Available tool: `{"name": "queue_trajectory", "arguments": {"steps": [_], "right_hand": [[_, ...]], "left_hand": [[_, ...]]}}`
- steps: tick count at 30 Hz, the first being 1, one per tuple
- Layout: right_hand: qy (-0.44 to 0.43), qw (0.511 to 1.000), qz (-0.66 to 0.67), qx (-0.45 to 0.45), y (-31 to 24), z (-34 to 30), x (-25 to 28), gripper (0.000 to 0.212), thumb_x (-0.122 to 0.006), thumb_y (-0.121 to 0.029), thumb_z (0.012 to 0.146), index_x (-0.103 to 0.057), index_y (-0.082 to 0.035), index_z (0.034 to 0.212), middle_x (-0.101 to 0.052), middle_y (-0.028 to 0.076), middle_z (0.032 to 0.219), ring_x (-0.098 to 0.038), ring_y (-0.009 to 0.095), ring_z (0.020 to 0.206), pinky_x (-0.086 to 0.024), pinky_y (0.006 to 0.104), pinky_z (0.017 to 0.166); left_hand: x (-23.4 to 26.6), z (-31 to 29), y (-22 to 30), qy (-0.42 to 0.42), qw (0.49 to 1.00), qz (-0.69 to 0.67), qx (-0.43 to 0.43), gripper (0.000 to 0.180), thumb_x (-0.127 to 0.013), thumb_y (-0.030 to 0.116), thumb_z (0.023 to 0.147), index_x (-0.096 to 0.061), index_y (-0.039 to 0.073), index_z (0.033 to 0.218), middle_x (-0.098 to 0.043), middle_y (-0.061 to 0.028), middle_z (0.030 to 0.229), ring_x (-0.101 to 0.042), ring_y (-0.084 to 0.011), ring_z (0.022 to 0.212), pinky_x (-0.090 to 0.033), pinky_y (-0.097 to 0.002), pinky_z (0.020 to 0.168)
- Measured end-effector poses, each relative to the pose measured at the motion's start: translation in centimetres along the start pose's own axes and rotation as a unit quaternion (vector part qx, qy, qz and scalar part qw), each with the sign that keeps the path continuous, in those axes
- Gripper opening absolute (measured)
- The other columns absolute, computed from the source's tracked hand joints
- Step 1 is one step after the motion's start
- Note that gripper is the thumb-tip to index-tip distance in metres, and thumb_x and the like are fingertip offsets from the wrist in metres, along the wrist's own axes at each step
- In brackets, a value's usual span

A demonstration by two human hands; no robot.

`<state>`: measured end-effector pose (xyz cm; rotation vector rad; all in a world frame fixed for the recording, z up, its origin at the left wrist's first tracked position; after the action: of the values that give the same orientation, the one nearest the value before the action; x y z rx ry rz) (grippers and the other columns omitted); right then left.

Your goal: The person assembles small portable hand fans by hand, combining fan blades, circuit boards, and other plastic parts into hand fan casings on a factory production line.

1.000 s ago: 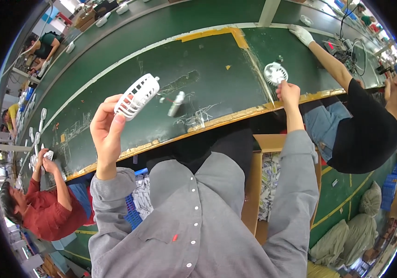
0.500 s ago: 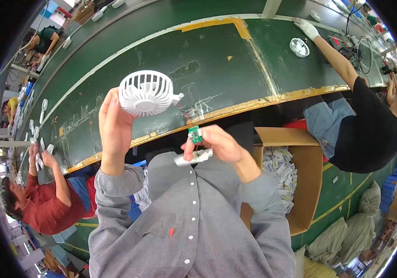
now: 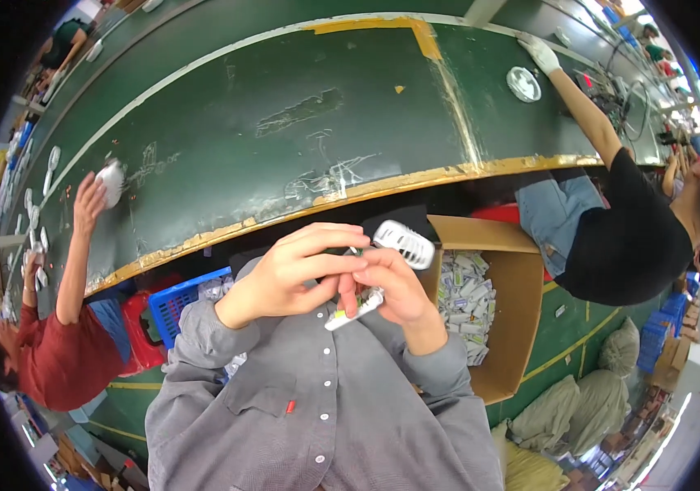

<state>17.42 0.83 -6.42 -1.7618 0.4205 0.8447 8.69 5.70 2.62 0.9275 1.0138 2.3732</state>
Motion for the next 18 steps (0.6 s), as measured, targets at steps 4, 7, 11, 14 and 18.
{"name": "queue_trajectory", "arguments": {"steps": [4, 7, 11, 14, 18], "right_hand": [[-0.002, 0.999, 0.005, -0.047, 1.3, -0.6, 0.0, 0.022, -0.047, -0.006, 0.091, -0.063, 0.009, 0.092, -0.065, 0.017, 0.076, -0.066, 0.026, 0.065, -0.054, 0.0332, 0.065], [-0.024, 0.998, -0.035, -0.051, 1.9, -0.4, 0.0, 0.025, -0.045, -0.009, 0.095, -0.063, 0.009, 0.097, -0.067, 0.017, 0.079, -0.067, 0.026, 0.071, -0.053, 0.0326, 0.069], [-0.046, 0.986, -0.13, -0.098, 2.2, -0.3, -0.7, 0.027, -0.043, -0.01, 0.097, -0.064, 0.007, 0.095, -0.068, 0.016, 0.083, -0.066, 0.021, 0.079, -0.052, 0.0308, 0.077], [0.007, 0.962, -0.249, -0.112, 1.7, -0.3, -1.2, 0.025, -0.045, -0.008, 0.096, -0.064, 0.007, 0.096, -0.069, 0.015, 0.085, -0.066, 0.02, 0.08, -0.051, 0.0301, 0.078], [-0.071, 0.98, -0.144, -0.121, 2.8, -0.2, -1.3, 0.025, -0.044, -0.006, 0.094, -0.064, 0.008, 0.097, -0.069, 0.014, 0.084, -0.067, 0.021, 0.08, -0.052, 0.0305, 0.076]], "left_hand": [[0.0, -0.8, 0.3, -0.006, 0.999, 0.044, -0.017, 0.031, -0.073, 0.002, 0.068, -0.068, 0.008, 0.098, -0.064, -0.0059, 0.104, -0.063, -0.0277, 0.099, -0.053, -0.0377, 0.086], [0.0, -1.4, 1.1, -0.008, 0.987, 0.147, -0.068, 0.027, -0.075, 0.015, 0.066, -0.064, 0.009, 0.09, -0.059, -0.0039, 0.093, -0.061, -0.0243, 0.089, -0.053, -0.0398, 0.084], [-1.1, -3.1, 1.1, -0.032, 0.967, 0.219, -0.123, 0.032, -0.072, 0.024, 0.065, -0.059, 0.007, 0.089, -0.057, -0.0059, 0.091, -0.06, -0.0221, 0.083, -0.053, -0.0353, 0.072], [-1.0, -4.1, 0.8, -0.016, 0.966, 0.226, -0.124, 0.029, -0.071, 0.022, 0.067, -0.059, 0.006, 0.088, -0.057, -0.0053, 0.088, -0.061, -0.02, 0.078, -0.052, -0.0287, 0.058], [-0.2, -4.3, 1.3, 0.044, 0.958, 0.247, -0.139, 0.024, -0.065, 0.022, 0.067, -0.059, 0.009, 0.086, -0.055, -0.0009, 0.082, -0.058, -0.0142, 0.075, -0.049, -0.0256, 0.052]]}}
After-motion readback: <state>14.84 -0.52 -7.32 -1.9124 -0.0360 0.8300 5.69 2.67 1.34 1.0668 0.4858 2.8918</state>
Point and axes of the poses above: each hand's wrist, its own z-axis towards the middle knuckle, its own x-axis out of the back of the hand, y = z × x, the point moved 9 cm from there along z, towards the middle knuckle
